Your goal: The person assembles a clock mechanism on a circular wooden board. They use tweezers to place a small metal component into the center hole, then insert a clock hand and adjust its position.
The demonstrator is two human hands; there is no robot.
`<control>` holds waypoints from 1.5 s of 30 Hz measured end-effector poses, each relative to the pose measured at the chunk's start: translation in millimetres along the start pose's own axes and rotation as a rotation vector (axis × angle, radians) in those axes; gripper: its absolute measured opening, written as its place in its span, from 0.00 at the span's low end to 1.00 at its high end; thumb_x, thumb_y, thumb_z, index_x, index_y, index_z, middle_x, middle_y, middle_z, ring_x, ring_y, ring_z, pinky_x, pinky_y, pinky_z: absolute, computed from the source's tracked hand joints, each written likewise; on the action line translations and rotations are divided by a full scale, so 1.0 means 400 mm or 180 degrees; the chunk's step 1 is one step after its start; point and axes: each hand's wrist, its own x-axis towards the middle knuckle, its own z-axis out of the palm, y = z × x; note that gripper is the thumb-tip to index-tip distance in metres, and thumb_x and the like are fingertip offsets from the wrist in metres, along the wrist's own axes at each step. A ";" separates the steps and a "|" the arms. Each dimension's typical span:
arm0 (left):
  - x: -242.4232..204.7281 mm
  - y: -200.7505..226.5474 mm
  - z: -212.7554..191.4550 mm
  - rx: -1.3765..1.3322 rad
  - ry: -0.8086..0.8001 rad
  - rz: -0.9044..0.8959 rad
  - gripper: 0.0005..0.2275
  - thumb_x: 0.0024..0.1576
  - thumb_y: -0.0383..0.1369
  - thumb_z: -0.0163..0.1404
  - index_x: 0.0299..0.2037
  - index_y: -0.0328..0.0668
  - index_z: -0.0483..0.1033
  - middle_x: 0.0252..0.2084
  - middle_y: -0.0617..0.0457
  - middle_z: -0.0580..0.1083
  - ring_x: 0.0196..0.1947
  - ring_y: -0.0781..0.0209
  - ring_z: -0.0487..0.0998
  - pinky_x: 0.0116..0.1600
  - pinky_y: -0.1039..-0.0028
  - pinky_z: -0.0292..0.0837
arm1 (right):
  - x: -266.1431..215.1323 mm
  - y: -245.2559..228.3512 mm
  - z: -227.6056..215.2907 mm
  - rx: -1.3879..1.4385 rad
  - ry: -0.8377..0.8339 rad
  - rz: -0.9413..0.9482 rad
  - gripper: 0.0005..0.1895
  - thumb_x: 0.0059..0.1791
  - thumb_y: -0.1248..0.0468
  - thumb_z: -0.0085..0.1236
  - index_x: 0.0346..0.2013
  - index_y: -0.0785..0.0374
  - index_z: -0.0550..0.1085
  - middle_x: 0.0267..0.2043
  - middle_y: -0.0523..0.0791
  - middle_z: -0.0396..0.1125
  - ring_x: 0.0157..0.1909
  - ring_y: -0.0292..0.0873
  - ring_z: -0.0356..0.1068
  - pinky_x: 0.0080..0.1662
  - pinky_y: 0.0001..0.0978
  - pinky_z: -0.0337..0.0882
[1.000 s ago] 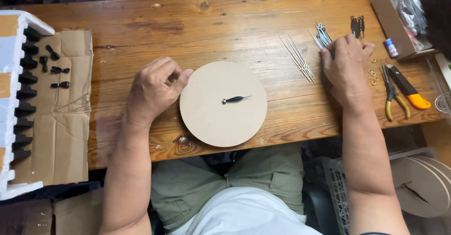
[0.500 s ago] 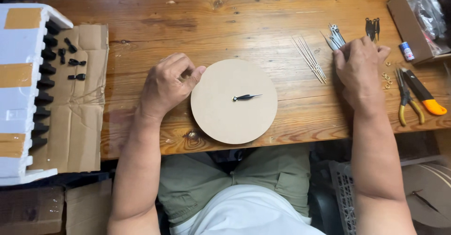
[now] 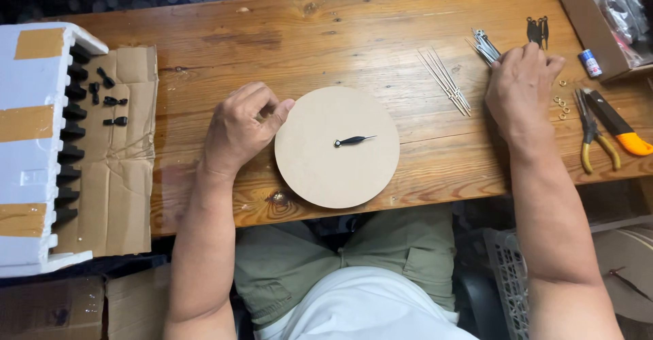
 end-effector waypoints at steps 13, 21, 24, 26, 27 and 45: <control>0.007 0.009 -0.002 -0.0109 0.0105 0.0001 0.17 0.67 0.32 0.56 0.27 0.38 0.66 0.25 0.53 0.66 0.24 0.56 0.66 0.32 0.64 0.63 | 0.015 -0.016 -0.101 0.1577 0.0278 0.0175 0.06 0.64 0.68 0.46 0.45 0.70 0.66 0.46 0.55 0.60 0.47 0.55 0.59 0.53 0.51 0.53; 0.049 0.178 -0.025 -0.1063 -0.0179 -0.0527 0.09 0.66 0.37 0.49 0.39 0.41 0.71 0.32 0.54 0.72 0.29 0.65 0.71 0.33 0.75 0.70 | 0.000 -0.226 -0.318 0.4687 -0.0073 0.0722 0.05 0.63 0.68 0.45 0.52 0.65 0.61 0.43 0.46 0.62 0.43 0.37 0.62 0.48 0.25 0.65; 0.042 0.244 0.041 -0.2318 -0.0037 -0.1156 0.10 0.61 0.35 0.57 0.48 0.40 0.76 0.35 0.50 0.76 0.34 0.63 0.80 0.36 0.76 0.76 | -0.019 -0.334 -0.364 0.5047 0.0120 0.0494 0.09 0.60 0.69 0.51 0.53 0.69 0.64 0.39 0.46 0.65 0.42 0.40 0.70 0.47 0.29 0.68; 0.047 0.268 0.071 -0.2567 -0.0089 -0.1307 0.13 0.60 0.38 0.57 0.49 0.39 0.77 0.37 0.50 0.76 0.35 0.63 0.81 0.37 0.77 0.77 | -0.023 -0.389 -0.405 0.5135 0.0217 0.0482 0.09 0.59 0.71 0.52 0.52 0.70 0.65 0.38 0.47 0.66 0.41 0.41 0.71 0.46 0.30 0.69; 0.048 0.282 0.085 -0.2821 -0.0151 -0.1448 0.15 0.60 0.40 0.58 0.49 0.37 0.77 0.38 0.49 0.77 0.37 0.63 0.81 0.37 0.78 0.77 | -0.026 -0.416 -0.426 0.5217 0.0324 0.0483 0.10 0.58 0.72 0.53 0.52 0.72 0.65 0.37 0.49 0.67 0.40 0.42 0.72 0.46 0.31 0.70; 0.134 0.193 0.071 -0.2991 0.0890 -0.2028 0.13 0.60 0.39 0.54 0.29 0.38 0.80 0.21 0.52 0.76 0.16 0.68 0.79 0.19 0.84 0.72 | -0.038 -0.481 -0.437 0.5653 0.0155 0.0537 0.09 0.56 0.71 0.55 0.49 0.71 0.66 0.35 0.49 0.69 0.36 0.37 0.69 0.42 0.27 0.70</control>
